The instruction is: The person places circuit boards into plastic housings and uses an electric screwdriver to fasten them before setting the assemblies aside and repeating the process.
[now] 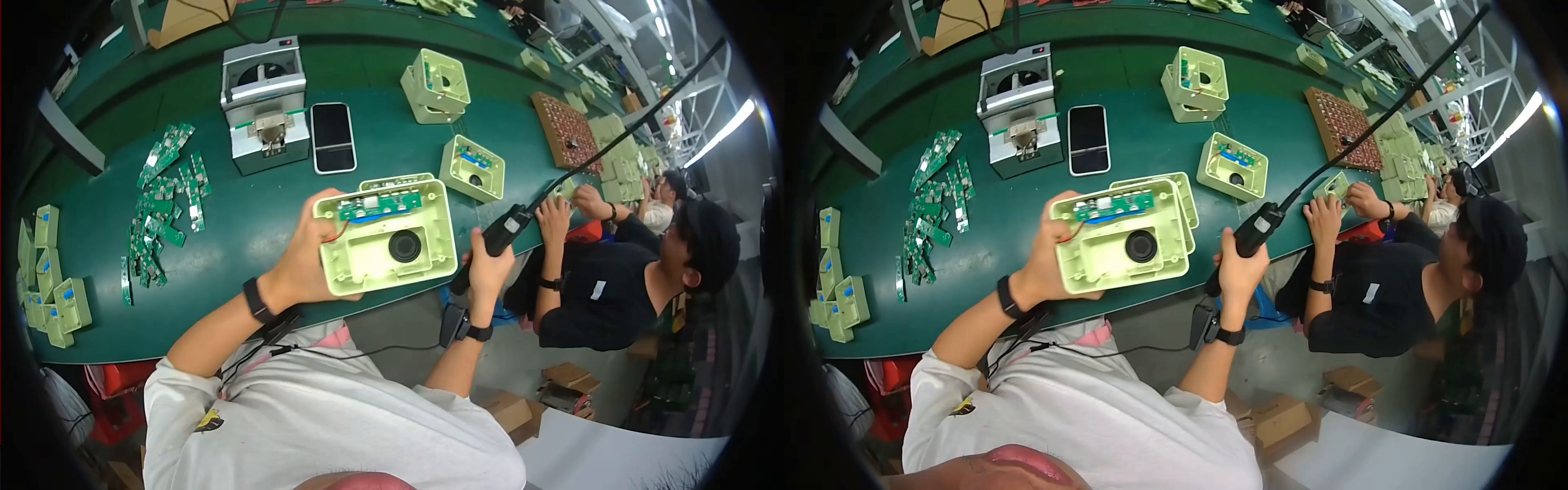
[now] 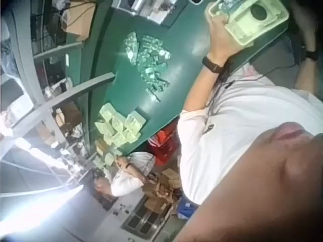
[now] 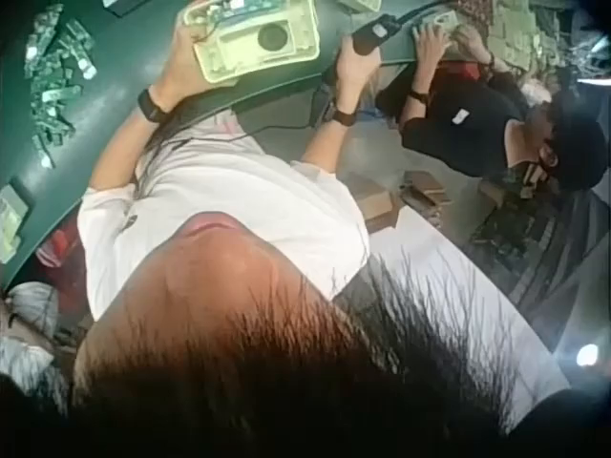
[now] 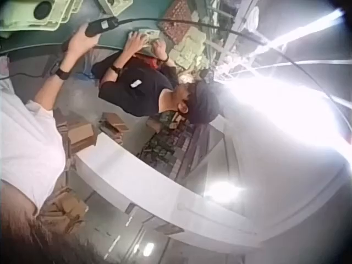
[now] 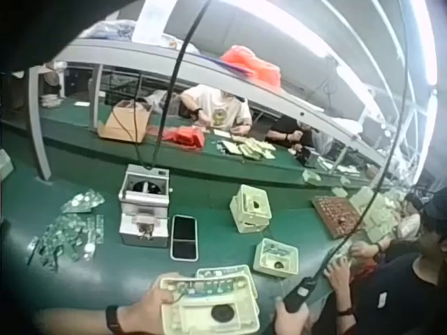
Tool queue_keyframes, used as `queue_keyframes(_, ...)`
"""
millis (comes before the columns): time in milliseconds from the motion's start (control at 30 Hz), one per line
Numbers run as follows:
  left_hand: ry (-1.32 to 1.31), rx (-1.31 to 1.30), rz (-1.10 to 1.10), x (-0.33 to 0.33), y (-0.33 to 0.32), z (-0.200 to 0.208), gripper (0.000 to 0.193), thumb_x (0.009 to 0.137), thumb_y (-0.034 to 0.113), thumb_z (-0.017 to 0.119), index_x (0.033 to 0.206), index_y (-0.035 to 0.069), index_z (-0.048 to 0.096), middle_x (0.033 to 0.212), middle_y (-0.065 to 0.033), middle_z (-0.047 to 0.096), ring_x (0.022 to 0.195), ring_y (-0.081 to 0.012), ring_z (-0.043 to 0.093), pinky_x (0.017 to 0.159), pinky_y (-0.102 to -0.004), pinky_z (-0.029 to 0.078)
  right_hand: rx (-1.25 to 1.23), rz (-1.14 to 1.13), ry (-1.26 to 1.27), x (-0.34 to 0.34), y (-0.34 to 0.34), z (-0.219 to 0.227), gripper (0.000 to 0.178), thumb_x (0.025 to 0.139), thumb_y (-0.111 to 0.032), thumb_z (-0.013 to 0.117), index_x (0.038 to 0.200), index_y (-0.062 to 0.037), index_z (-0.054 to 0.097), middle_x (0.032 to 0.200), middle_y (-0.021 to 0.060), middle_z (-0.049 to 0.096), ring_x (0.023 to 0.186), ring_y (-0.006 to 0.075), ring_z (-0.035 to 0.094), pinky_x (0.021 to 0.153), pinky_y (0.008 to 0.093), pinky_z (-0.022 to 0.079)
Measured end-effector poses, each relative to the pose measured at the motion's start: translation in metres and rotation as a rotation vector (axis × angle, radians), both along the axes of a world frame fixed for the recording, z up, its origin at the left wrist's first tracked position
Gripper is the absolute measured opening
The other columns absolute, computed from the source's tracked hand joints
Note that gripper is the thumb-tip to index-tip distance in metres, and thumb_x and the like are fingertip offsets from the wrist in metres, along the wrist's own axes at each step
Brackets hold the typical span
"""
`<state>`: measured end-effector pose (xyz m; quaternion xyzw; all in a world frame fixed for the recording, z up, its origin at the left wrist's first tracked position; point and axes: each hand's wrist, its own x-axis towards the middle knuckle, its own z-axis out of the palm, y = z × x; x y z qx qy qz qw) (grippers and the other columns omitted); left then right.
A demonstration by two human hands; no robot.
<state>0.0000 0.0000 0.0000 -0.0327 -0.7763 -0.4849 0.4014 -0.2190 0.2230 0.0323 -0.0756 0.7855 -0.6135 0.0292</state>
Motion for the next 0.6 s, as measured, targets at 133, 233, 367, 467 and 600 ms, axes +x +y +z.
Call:
queue_keyframes(133,0.018,-0.028,-0.01,-0.047,0.01,-0.021,0.093,0.055,0.022,0.101,0.124,0.012,0.04,0.148,-0.0302,0.042,0.141,-0.049,0.041,0.114,-0.057,0.041,-0.085,-0.004,-0.054,-0.001,0.013,0.001,0.02,0.096,-0.012,0.078,0.096,-0.0016,0.06,0.07,0.0047,0.063,0.053,0.0153,0.061,0.052,0.0302,0.05)
queue_keyframes(233,0.053,-0.066,0.083,-0.056,0.016,-0.02,0.096,0.054,0.018,0.1,0.128,0.01,0.04,0.144,-0.03,0.044,0.139,-0.0496,0.043,0.113,-0.0573,0.041,-0.107,0.015,-0.046,0.0,0.019,-0.001,0.02,0.096,-0.012,0.078,0.096,-0.0016,0.06,0.074,0.0044,0.063,0.055,0.0147,0.061,0.052,0.0293,0.049)
queue_keyframes(367,0.025,-0.011,0.161,-0.082,0.031,-0.011,0.101,0.054,0.022,0.099,0.135,0.01,0.039,0.139,-0.0293,0.043,0.135,-0.0509,0.042,0.113,-0.0589,0.039,-0.098,-0.03,-0.07,-0.005,0.017,0.003,0.021,0.097,-0.014,0.078,0.096,-0.0022,0.061,0.08,0.0043,0.064,0.057,0.0127,0.058,0.052,0.0273,0.048)
queue_keyframes(467,0.0,0.013,0.18,-0.125,0.037,-0.021,0.105,0.057,0.039,0.098,0.141,0.007,0.044,0.145,-0.0294,0.037,0.132,-0.0455,0.042,0.112,-0.0558,0.037,-0.116,-0.016,-0.05,-0.006,0.021,0.0,0.015,0.102,-0.014,0.074,0.101,-0.0037,0.062,0.083,0.002,0.064,0.059,0.0092,0.051,0.051,0.0255,0.043)
queue_keyframes(600,-0.249,0.001,-0.05,-0.205,0.044,-0.008,0.128,0.058,0.041,0.096,0.158,0.002,0.027,0.163,-0.036,0.019,0.155,-0.0538,0.018,0.128,-0.0559,0.024,0.373,0.104,0.172,-0.028,0.061,-0.004,0.064,0.095,-0.049,0.078,0.134,0.0013,0.069,0.118,0.0292,0.073,0.096,0.0339,0.074,0.082,0.0512,0.063)
